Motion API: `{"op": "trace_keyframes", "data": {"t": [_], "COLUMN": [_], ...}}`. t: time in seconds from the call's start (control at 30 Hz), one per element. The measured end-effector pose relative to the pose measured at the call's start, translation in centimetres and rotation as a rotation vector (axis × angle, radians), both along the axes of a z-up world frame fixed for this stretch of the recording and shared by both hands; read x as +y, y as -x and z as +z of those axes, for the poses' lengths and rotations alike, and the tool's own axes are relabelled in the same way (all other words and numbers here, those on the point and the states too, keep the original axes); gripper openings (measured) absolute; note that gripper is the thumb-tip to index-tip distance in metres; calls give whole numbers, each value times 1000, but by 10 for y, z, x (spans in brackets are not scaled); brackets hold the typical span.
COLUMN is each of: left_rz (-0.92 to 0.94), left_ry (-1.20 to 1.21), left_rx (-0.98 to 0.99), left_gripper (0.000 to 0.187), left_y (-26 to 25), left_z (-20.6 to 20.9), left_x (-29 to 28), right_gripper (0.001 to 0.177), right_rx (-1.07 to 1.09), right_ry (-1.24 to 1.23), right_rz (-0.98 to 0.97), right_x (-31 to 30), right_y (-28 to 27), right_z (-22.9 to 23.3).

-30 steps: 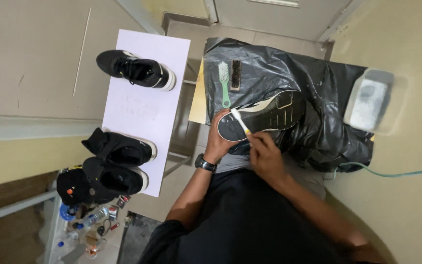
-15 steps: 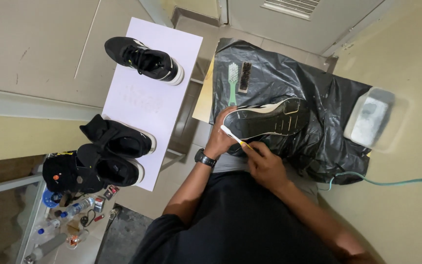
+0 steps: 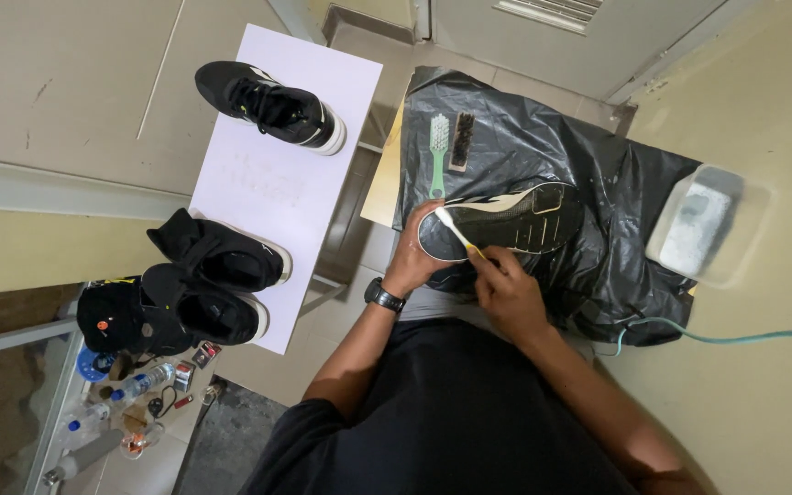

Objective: The person scrubs a black and white sneaker with a toothbrush dipped in soapy water. They clean the upper, side, heel, and sole of the shoe, repeatedly dipping the brush into a container of soapy water to maintain coverage.

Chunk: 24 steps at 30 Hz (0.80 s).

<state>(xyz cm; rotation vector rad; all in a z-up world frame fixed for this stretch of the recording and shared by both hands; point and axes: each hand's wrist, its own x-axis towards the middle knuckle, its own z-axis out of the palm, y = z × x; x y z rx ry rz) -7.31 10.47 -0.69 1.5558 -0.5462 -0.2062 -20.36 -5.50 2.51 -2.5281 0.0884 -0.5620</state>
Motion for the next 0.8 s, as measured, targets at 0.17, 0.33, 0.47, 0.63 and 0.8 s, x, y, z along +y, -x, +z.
{"op": "trace_keyframes", "data": {"t": [0.17, 0.33, 0.47, 0.63, 0.8], "left_rz": [-30, -34, -47, -35, -90], "left_ry": [2, 22, 34, -12, -176], "left_rx": [-12, -2, 48, 89, 75], "left_gripper": [95, 95, 97, 101, 95], "left_y": [-4, -4, -3, -2, -3], "left_z": [-6, -8, 3, 16, 37], "left_x": [0, 3, -3, -4, -3], "right_gripper": [37, 36, 33, 36, 40], "right_rx": [36, 36, -10, -98, 226], "right_ry": [72, 85, 9, 267, 422], "right_rz": [126, 161, -121, -565, -852], "right_x": [-6, -10, -43, -137, -209], "right_y": [11, 13, 11, 44, 64], "right_z": [13, 14, 11, -26, -22]}}
